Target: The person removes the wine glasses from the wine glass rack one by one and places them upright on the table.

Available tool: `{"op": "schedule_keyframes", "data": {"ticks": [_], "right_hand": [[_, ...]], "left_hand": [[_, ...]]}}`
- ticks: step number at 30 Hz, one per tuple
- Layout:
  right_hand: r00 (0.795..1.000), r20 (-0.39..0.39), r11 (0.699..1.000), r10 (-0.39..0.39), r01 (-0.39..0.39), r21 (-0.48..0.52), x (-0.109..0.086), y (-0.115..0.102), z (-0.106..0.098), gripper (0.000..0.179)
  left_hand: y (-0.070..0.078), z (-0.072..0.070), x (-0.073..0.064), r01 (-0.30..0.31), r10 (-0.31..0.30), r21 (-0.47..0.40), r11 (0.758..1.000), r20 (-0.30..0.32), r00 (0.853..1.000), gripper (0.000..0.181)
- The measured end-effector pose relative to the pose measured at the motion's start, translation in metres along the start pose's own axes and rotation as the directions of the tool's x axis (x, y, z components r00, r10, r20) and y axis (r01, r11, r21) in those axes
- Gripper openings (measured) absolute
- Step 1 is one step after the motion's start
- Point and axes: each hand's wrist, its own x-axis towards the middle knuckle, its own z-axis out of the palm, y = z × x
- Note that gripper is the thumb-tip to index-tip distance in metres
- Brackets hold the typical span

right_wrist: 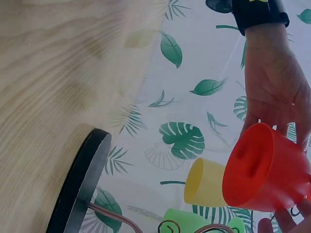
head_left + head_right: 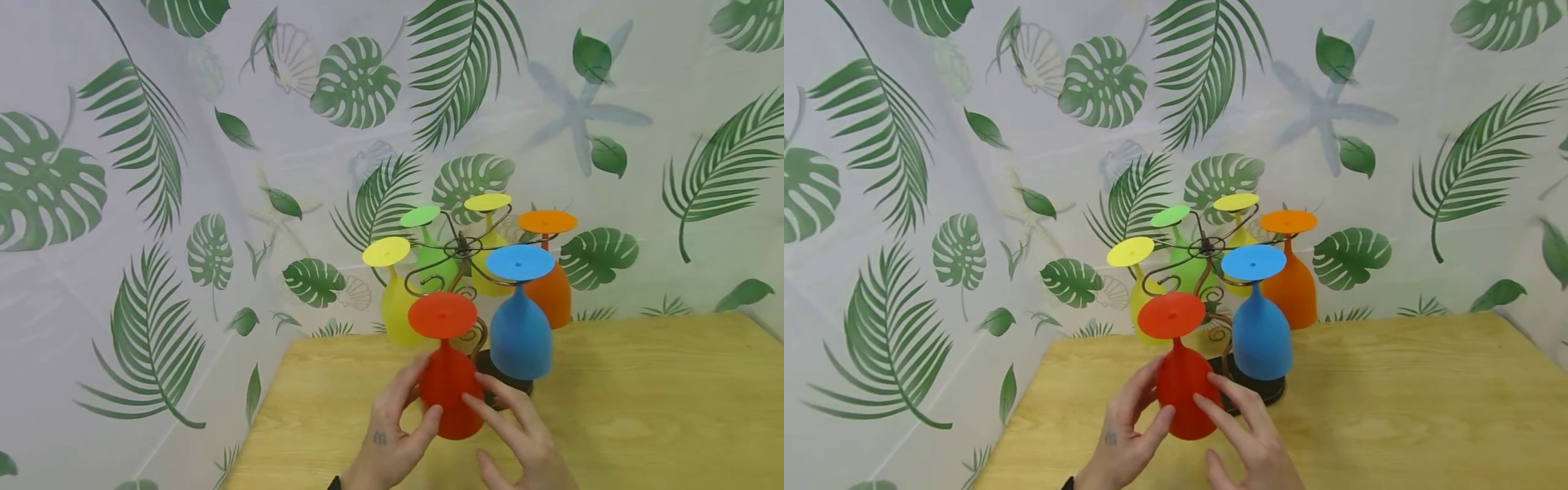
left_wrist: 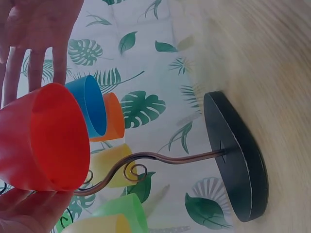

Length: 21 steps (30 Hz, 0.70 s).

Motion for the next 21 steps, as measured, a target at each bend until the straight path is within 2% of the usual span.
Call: {"op": "schedule_keyframes", "data": {"ticks": [3,7,9,10,13,15,18,20,21], "right_hand": [[0.999,0.009,0.999,-0.033,0.033,0.008,-0.002,0.000,-0.005,0.070],[0.989,0.016,0.989,-0.145,0.144,0.044,-0.002,0.002,-0.009,0.070],[0.978,0.007,0.977,-0.210,0.209,0.048,-0.002,0.003,-0.010,0.065],[0.971,-0.004,0.970,-0.239,0.239,0.043,-0.001,0.003,-0.010,0.055],[0.952,-0.056,0.952,-0.302,0.304,0.025,0.000,0.001,-0.011,0.027],[0.932,-0.095,0.936,-0.350,0.351,0.003,0.001,0.001,-0.011,0.030],[0.900,-0.120,0.908,-0.419,0.417,-0.041,0.005,0.003,-0.010,0.032],[0.881,-0.117,0.888,-0.459,0.455,-0.061,0.008,0.006,-0.010,0.030],[0.875,-0.109,0.881,-0.472,0.467,-0.071,0.009,0.008,-0.010,0.029]], "left_hand": [[0.002,0.000,-0.003,-0.013,0.013,0.001,1.000,0.011,1.000,0.060],[0.011,-0.004,-0.007,-0.024,0.025,-0.030,0.999,0.043,0.999,0.057],[0.019,-0.008,-0.007,-0.034,0.037,-0.055,0.998,0.058,0.998,0.056],[0.023,-0.010,-0.007,-0.033,0.038,-0.068,0.997,0.069,0.997,0.056],[0.032,-0.014,-0.009,0.015,-0.001,-0.123,0.992,0.113,0.994,0.055],[0.033,-0.016,-0.012,0.066,-0.041,-0.165,0.984,0.151,0.988,0.053],[0.028,-0.018,-0.016,0.161,-0.113,-0.226,0.961,0.209,0.971,0.048],[0.025,-0.019,-0.018,0.226,-0.161,-0.270,0.936,0.243,0.957,0.047],[0.024,-0.019,-0.018,0.232,-0.161,-0.285,0.930,0.252,0.954,0.046]]}}
